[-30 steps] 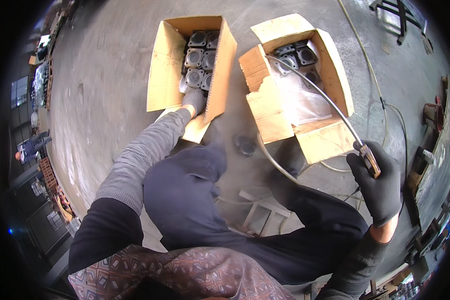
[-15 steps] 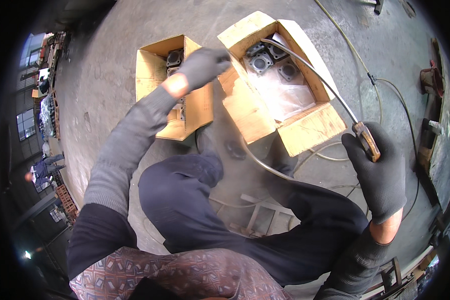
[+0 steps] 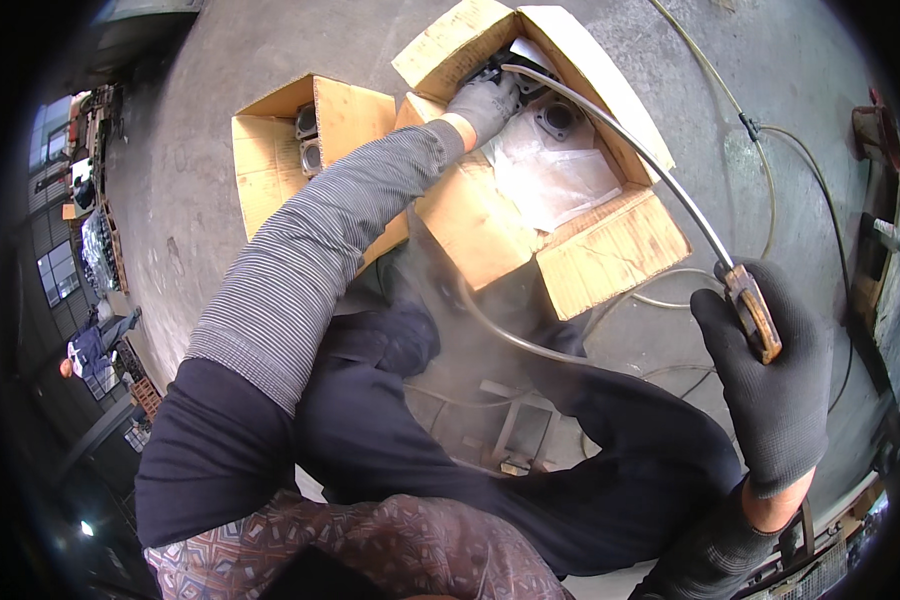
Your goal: The person sits on the floor and uses a handheld air nozzle to blow air into and around metal parts. They pick up each part from a cardboard box, direct the air stream into its openings, and place it back into the box. The process is repeated for multiple parts.
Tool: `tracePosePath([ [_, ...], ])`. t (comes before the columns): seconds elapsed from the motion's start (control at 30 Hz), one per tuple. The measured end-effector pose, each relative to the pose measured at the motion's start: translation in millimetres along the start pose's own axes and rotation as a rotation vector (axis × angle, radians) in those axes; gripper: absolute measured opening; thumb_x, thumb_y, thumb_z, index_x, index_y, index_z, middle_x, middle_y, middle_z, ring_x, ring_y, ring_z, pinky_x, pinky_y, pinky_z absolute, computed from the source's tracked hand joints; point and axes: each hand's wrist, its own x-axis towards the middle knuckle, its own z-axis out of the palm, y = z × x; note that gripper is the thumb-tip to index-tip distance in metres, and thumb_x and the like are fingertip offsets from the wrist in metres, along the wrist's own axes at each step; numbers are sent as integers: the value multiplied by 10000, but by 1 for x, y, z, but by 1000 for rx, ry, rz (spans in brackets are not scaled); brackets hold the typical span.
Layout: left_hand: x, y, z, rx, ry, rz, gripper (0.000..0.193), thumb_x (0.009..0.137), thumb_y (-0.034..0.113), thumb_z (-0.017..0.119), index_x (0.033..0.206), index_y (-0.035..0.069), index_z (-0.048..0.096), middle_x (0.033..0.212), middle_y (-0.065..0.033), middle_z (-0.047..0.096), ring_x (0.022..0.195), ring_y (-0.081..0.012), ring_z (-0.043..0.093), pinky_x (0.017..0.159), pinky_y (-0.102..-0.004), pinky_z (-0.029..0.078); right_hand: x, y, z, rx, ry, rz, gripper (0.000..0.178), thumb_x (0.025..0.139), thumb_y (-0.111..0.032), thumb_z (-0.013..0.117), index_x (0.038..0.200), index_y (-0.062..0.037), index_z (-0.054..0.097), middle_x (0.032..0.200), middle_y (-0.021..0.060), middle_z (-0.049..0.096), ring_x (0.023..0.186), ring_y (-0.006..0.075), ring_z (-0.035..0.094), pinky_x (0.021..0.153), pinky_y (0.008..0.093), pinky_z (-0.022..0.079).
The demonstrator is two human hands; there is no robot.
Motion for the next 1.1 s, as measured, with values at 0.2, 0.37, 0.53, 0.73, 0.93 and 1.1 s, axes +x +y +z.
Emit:
tracePosePath([
  [0.2,-2,0,-12,171,29,50,332,982,154,608,1279,47,709,1308,-140,685,1172,-320,692,979,-447,563,3,-6,-4,-13,-32,-2,291,923,-51,819,1177,46,715,897,48,708,797,94,635,747,258,542],
  [0.37,-15,11,-31,397,-68,174,311,982,179,615,1256,105,743,1271,-104,712,1225,-296,660,969,-431,537,4,-2,-4,-17,-37,-22,269,921,-58,817,1147,38,707,854,37,677,777,79,610,716,257,525],
  [0.53,-11,15,-35,417,-123,234,278,979,236,641,1208,131,760,1260,-98,734,1192,-289,693,982,-452,528,3,1,-1,-43,-5,-66,243,925,-65,814,1108,39,693,831,32,655,769,72,594,705,257,517],
  [0.73,-34,7,-60,-99,-174,106,339,957,389,724,1165,123,751,1156,-109,772,1164,-331,702,995,-463,531,-2,1,-8,-3,-75,-4,249,928,-75,812,1120,40,704,838,21,655,761,69,589,695,254,510],
  [0.93,-129,22,-147,-1408,-146,-285,220,1069,182,633,1194,24,721,1058,-93,776,935,-191,761,747,-352,640,-21,15,-27,-23,-63,-55,238,940,-136,791,1112,8,711,774,27,625,722,67,557,678,267,488],
  [1.1,-224,48,-233,-1696,-229,-439,407,1135,313,532,1410,16,575,1302,-132,691,1172,-266,719,925,-423,667,-66,41,-43,-70,-114,-87,229,936,-137,774,1090,17,705,722,35,589,678,76,535,624,283,453],
])
